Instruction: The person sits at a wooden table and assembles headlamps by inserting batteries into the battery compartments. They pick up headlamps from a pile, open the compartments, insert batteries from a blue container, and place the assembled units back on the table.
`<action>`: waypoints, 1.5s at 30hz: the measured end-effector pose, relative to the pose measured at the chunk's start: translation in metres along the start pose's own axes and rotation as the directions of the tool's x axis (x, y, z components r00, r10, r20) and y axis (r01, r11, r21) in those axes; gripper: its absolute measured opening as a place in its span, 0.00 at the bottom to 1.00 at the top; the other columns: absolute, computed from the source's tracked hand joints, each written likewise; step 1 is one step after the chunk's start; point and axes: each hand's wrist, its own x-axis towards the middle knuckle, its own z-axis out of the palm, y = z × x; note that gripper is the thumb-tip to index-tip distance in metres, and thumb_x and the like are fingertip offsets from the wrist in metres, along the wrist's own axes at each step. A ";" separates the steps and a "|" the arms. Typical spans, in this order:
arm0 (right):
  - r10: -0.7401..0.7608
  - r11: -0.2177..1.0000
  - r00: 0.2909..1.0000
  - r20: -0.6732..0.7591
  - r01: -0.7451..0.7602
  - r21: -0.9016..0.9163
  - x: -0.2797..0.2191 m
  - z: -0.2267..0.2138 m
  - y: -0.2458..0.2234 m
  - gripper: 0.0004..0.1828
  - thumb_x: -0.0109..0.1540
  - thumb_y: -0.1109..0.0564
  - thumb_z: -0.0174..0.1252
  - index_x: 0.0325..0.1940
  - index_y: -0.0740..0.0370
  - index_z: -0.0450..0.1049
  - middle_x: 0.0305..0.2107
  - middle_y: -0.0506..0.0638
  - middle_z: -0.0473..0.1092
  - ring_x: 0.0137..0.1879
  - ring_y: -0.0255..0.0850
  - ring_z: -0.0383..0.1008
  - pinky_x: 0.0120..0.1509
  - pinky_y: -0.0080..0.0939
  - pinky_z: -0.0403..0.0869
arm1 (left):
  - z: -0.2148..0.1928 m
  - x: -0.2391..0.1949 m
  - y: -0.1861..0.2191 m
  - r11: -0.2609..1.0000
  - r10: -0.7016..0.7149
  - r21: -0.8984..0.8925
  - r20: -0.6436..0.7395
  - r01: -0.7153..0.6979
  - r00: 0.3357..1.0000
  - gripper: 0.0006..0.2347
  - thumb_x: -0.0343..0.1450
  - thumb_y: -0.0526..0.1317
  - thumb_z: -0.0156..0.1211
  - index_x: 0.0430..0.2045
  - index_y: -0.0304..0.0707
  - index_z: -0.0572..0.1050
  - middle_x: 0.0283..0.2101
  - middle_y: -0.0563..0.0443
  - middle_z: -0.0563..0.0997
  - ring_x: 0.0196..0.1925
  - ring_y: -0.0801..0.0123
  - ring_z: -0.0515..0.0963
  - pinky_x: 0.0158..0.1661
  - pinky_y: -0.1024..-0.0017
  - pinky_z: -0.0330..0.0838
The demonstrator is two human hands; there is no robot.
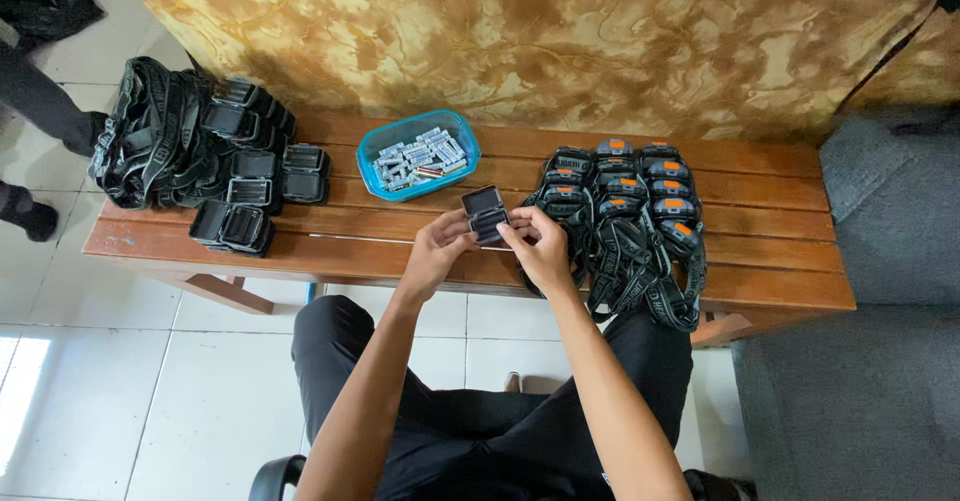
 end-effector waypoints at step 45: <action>-0.004 0.997 0.993 0.115 0.013 -0.079 -0.003 0.002 -0.014 0.08 0.61 0.61 0.69 0.44 0.64 0.81 0.30 0.60 0.80 0.31 0.41 0.82 0.42 0.41 0.78 | -0.004 0.006 -0.008 0.988 0.036 0.155 -0.086 -0.022 0.996 0.12 0.74 0.37 0.69 0.48 0.29 0.78 0.39 0.40 0.85 0.40 0.71 0.84 0.45 0.69 0.86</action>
